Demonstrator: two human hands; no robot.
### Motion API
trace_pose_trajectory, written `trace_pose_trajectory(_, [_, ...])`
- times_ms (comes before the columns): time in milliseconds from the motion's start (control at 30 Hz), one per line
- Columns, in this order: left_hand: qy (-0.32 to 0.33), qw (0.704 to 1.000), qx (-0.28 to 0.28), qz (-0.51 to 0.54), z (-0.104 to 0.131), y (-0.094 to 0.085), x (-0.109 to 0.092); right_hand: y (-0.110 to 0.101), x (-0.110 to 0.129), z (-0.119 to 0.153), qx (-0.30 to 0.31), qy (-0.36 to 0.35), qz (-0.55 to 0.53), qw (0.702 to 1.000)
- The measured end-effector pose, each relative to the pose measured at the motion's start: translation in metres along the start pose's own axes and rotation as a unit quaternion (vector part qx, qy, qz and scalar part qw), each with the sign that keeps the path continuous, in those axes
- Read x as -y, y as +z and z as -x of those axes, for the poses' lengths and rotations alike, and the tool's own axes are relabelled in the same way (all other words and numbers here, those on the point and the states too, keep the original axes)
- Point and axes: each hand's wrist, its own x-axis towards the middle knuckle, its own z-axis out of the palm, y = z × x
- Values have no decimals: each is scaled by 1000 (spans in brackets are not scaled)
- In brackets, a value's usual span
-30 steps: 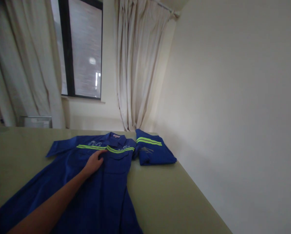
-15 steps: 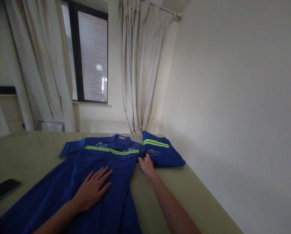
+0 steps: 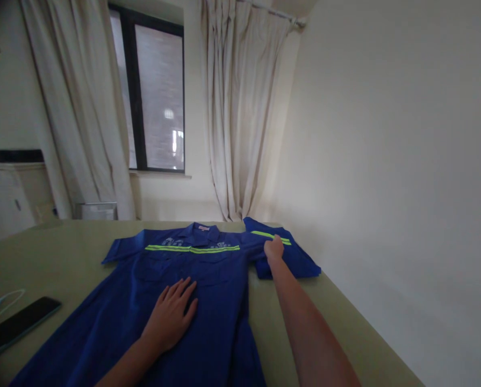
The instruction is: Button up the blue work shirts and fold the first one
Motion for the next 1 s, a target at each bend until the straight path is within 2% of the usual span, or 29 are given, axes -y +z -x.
trace_pose_trajectory(67, [-8, 1000, 11, 4, -4, 2, -5, -10, -1, 17, 2, -17, 15, 1000])
trace_pose_trajectory(133, [-24, 1000, 3, -1, -9, 6, -9, -17, -4, 52, 39, -54, 19, 998])
trace_pose_trajectory(233, [-61, 998, -10, -17, -17, 12, -18, -30, -11, 128, 161, -125, 15, 979])
trace_pose_trajectory(300, [-89, 995, -24, -25, -22, 15, -26, -45, -20, 181, 294, -185, 70, 935])
trace_pose_trajectory(367, [-96, 995, -32, -17, -27, 14, -34, -65, -32, 221, 388, -231, 136, 882])
trace_pose_trajectory(400, [-86, 996, -31, -1, -29, 11, -36, -75, -39, 234, 415, -246, 166, 860])
trace_pose_trajectory(467, [-46, 998, -25, 42, -28, 3, -37, -93, -52, 244, 429, -253, 229, 836])
trace_pose_trajectory(533, [-13, 997, -28, 74, -19, -9, -35, -107, -59, 240, 401, -234, 286, 838])
trace_pose_trajectory(633, [-22, 998, 5, 58, 12, -26, -31, -118, -53, 228, 352, -201, 357, 841])
trace_pose_trajectory(733, [-66, 993, 98, 20, 53, -32, -34, -112, -27, 225, 308, -190, 400, 842])
trace_pose_trajectory(800, [-71, 990, 120, -7, 73, -27, -36, -98, -9, 230, 295, -220, 375, 851])
trace_pose_trajectory(833, [-63, 991, 115, -21, 78, -24, -35, -88, -3, 234, 310, -241, 346, 852])
trace_pose_trajectory(933, [-30, 995, 84, -52, 72, -15, -21, -49, 2, 248, 403, -264, 270, 834])
trace_pose_trajectory(1000, [-10, 996, 70, -57, 55, -14, -5, -21, -2, 251, 420, -261, 252, 832])
